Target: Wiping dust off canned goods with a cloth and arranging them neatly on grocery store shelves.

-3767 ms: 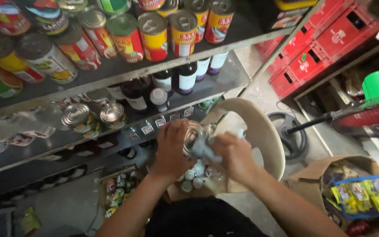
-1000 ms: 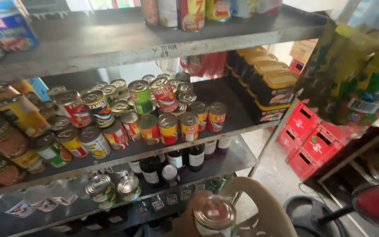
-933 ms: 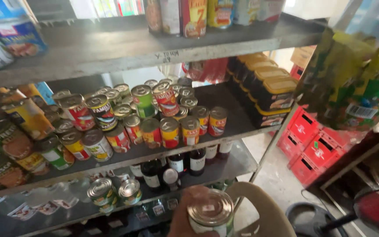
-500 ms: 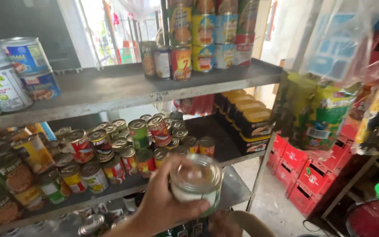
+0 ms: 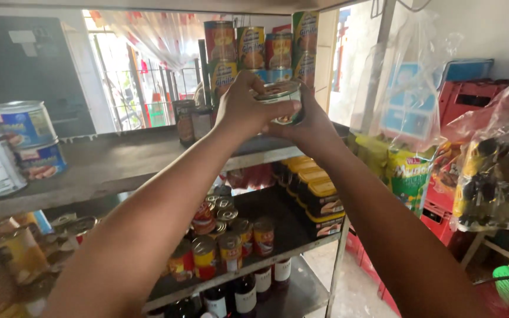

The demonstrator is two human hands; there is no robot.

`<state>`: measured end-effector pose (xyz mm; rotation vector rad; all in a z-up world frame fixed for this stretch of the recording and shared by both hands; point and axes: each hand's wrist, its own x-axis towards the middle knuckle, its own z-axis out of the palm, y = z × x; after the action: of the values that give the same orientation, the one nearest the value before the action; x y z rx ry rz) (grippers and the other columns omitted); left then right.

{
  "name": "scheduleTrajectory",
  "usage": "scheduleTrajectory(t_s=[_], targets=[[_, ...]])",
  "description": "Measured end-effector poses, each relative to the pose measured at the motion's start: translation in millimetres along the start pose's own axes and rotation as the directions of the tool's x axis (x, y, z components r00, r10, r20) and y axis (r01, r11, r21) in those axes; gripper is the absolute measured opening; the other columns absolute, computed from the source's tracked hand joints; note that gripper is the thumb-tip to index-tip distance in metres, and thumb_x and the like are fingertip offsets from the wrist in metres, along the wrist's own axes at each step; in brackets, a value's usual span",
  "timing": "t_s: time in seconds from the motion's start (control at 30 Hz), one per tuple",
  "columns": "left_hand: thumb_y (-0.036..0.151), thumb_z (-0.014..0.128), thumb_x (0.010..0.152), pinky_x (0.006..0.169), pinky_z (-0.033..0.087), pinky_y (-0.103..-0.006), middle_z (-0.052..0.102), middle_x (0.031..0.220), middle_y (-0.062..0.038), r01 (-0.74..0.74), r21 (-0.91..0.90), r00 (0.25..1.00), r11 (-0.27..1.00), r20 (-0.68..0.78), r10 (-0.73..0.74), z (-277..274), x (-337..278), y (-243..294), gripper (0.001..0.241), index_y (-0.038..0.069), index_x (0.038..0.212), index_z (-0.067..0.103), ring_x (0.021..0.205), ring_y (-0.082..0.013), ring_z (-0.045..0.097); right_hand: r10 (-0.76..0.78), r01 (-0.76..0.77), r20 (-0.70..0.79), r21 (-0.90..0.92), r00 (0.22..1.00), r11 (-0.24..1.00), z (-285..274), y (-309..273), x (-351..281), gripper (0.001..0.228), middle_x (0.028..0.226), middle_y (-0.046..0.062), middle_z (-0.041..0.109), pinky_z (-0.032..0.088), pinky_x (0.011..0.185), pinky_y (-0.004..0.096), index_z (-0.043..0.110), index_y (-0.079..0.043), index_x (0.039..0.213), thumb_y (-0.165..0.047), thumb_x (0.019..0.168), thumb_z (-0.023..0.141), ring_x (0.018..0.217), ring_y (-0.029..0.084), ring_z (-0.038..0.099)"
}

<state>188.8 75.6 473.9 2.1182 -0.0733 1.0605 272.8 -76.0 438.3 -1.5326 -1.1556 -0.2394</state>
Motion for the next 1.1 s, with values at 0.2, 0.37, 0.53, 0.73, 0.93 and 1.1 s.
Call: scheduleTrajectory(t_s=[0.2,0.37,0.53,0.73,0.93,1.1], targets=[[0.061,0.094,0.058,0.075,0.058,-0.0377,0.068,0.095,-0.010,0.092,0.235,0.989,0.968,0.094,-0.117,22,64,-35,0.077,0.008,0.100,0.056,0.088,-0.0238,0.071,0.075,-0.086,0.095,0.125,0.993,0.988,-10,49,58,0.111,0.131,0.019,0.066,0.053,0.103,0.041,0.016,0.004,0.149,-0.019,0.067,0.088,0.122,0.031,0.066],[0.043,0.094,0.060,0.077,0.058,-0.0363,0.069,0.102,-0.007,0.037,0.007,0.970,0.999,0.241,-0.037,25,100,-80,0.059,0.013,0.098,0.060,0.094,-0.0220,0.070,0.133,-0.201,0.220,0.322,0.966,0.925,-29,92,76,0.078,0.121,0.017,0.070,0.052,0.102,0.042,0.044,0.007,0.146,-0.010,0.074,0.071,0.113,0.030,0.069],[0.035,0.094,0.060,0.078,0.060,-0.0370,0.073,0.101,-0.009,0.013,-0.035,0.934,0.999,0.357,0.000,32,102,-87,0.053,0.011,0.091,0.059,0.093,-0.0207,0.072,0.042,-0.242,0.382,0.493,0.923,0.836,-46,125,83,0.079,0.133,0.017,0.062,0.048,0.109,0.042,0.038,0.007,0.150,-0.002,0.076,0.067,0.124,0.029,0.061],[0.054,0.093,0.061,0.078,0.058,-0.0395,0.074,0.089,-0.006,0.054,0.392,0.985,0.918,0.128,-0.113,52,84,-72,0.057,0.011,0.088,0.066,0.086,-0.0220,0.074,0.289,-0.376,0.336,0.231,0.897,0.897,-30,107,84,0.091,0.128,0.010,0.064,0.048,0.109,0.039,0.031,-0.007,0.153,-0.009,0.075,0.077,0.124,0.029,0.060],[0.066,0.088,0.065,0.077,0.057,-0.0444,0.072,0.097,-0.010,0.034,0.644,0.989,0.764,0.089,-0.118,74,84,-77,0.073,0.012,0.110,0.068,0.093,-0.0287,0.071,0.261,-0.302,0.332,0.079,0.906,0.950,-22,158,108,0.100,0.138,0.024,0.065,0.043,0.116,0.044,0.038,0.000,0.151,-0.009,0.063,0.086,0.133,0.035,0.060],[0.051,0.084,0.074,0.081,0.058,-0.0446,0.075,0.100,-0.011,-0.048,0.611,0.967,0.791,0.227,-0.117,79,108,-119,0.052,0.010,0.103,0.073,0.094,-0.0284,0.073,0.370,-0.371,0.320,-0.060,0.872,0.927,-25,142,100,0.099,0.146,0.017,0.058,0.036,0.116,0.044,0.038,-0.008,0.152,-0.007,0.064,0.085,0.139,0.031,0.049]])
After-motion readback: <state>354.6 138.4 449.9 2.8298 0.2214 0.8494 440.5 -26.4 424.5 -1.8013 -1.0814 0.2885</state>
